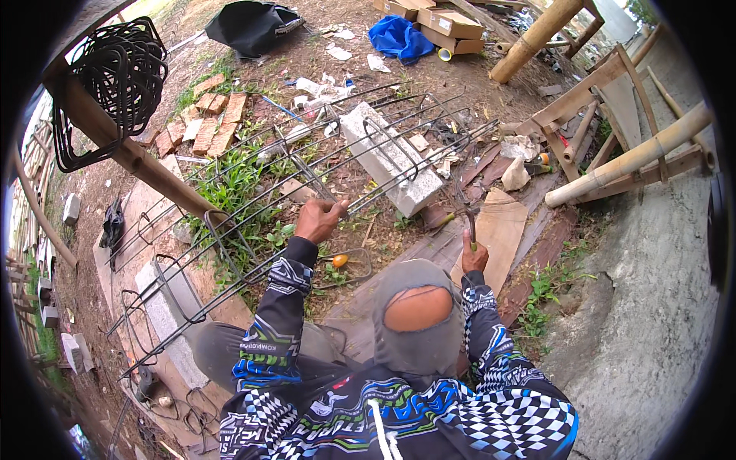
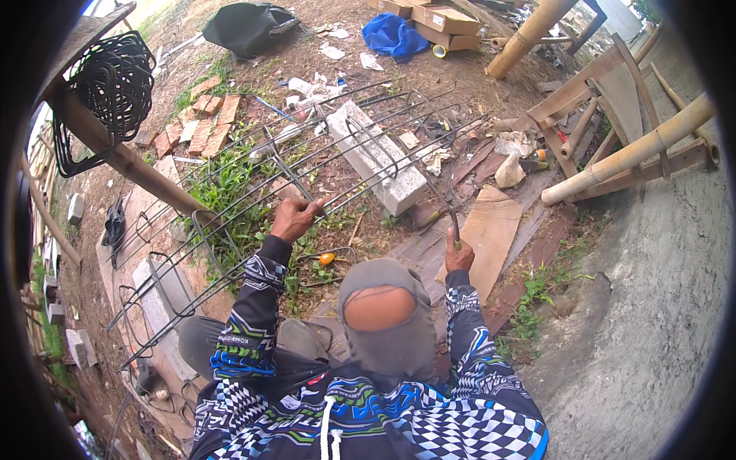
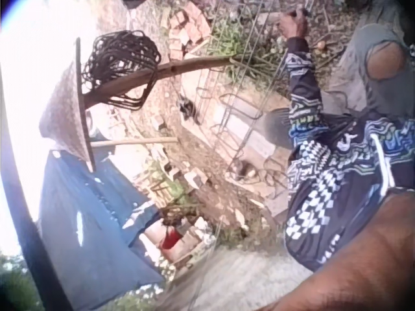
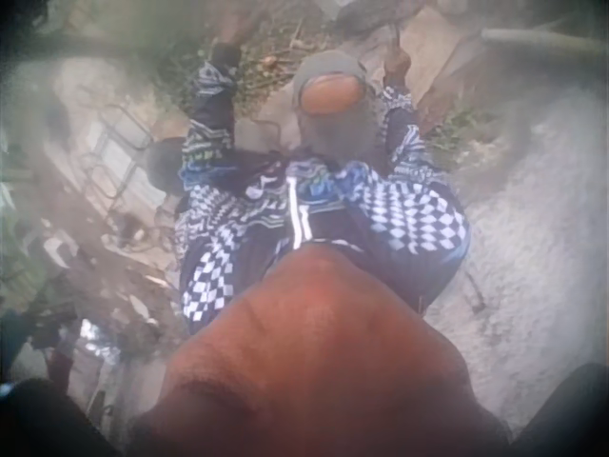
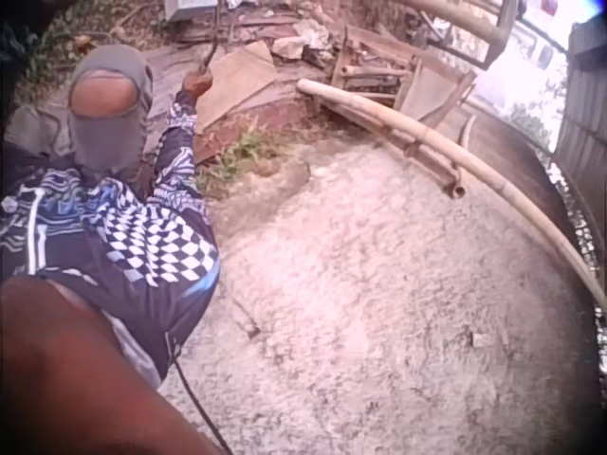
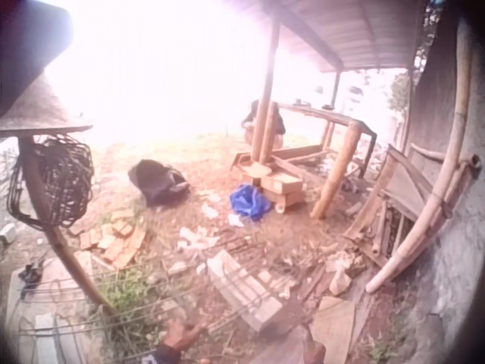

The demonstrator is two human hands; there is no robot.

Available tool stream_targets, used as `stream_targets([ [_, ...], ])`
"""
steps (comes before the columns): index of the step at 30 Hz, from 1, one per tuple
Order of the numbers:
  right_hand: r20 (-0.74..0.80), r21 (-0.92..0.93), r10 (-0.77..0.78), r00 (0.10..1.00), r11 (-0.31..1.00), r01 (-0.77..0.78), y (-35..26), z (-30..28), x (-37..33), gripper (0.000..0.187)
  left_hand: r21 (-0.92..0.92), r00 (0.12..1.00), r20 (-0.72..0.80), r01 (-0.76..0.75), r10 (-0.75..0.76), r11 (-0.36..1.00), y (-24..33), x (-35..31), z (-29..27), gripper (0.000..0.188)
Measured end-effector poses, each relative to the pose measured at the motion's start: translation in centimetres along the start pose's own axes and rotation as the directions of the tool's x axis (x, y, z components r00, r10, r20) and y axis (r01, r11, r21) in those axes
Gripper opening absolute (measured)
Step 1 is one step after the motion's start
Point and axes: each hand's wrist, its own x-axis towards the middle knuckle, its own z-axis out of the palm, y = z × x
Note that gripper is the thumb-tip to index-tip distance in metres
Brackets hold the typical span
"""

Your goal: The person sits on the ground and ties a rebar cage using wire and pliers. They repeatedly wrap wire around intersecting bars and twist it to secure the joints.

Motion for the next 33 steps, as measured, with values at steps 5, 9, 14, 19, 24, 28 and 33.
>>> stream_targets([
  [5, -0.226, 0.743, -0.41, 0.884, 0.515, 0.428, -2.3, -1.0, 0.2, 0.053, -0.034, 0.999, 0.01, -0.047, 0.048, 0.998, 0.8, 0.4, 0.9, 0.048],
  [9, -0.284, 0.855, -0.486, 0.827, 0.261, 0.448, -11.3, -5.1, -2.6, 0.048, -0.041, 0.999, -0.015, -0.048, 0.048, 0.998, 0.2, 0.3, 0.5, 0.048],
  [14, 0.002, 0.793, -0.655, 0.755, 0.462, 0.398, -16.9, -9.4, -4.1, 0.037, -0.047, 1.0, 0.002, 0.009, -0.009, 0.999, 0.4, 0.2, 0.3, 0.049],
  [19, 0.623, 0.45, -0.637, 0.454, 0.767, 0.458, -18.4, -8.6, -2.2, 0.031, -0.115, 0.999, 0.041, 0.015, -0.01, 0.993, 0.3, 0.3, 0.4, 0.05],
  [24, 0.733, -0.084, -0.614, 0.293, 0.346, 0.934, -20.8, -8.0, -1.9, 0.038, -0.11, 0.996, 0.072, -0.036, 0.044, 0.993, 0.5, 0.3, -0.1, 0.05],
  [28, 0.819, -0.291, -0.449, 0.358, 0.213, 0.933, -24.7, -8.0, -4.5, 0.028, -0.123, 0.999, 0.051, -0.012, 0.019, 0.992, -0.6, 0.9, 0.3, 0.044],
  [33, 0.816, -0.402, -0.445, 0.369, 0.023, 0.915, -26.2, -7.7, -6.4, 0.026, -0.109, 0.999, 0.0, -0.038, 0.038, 0.993, -1.0, 1.2, 1.2, 0.041],
])
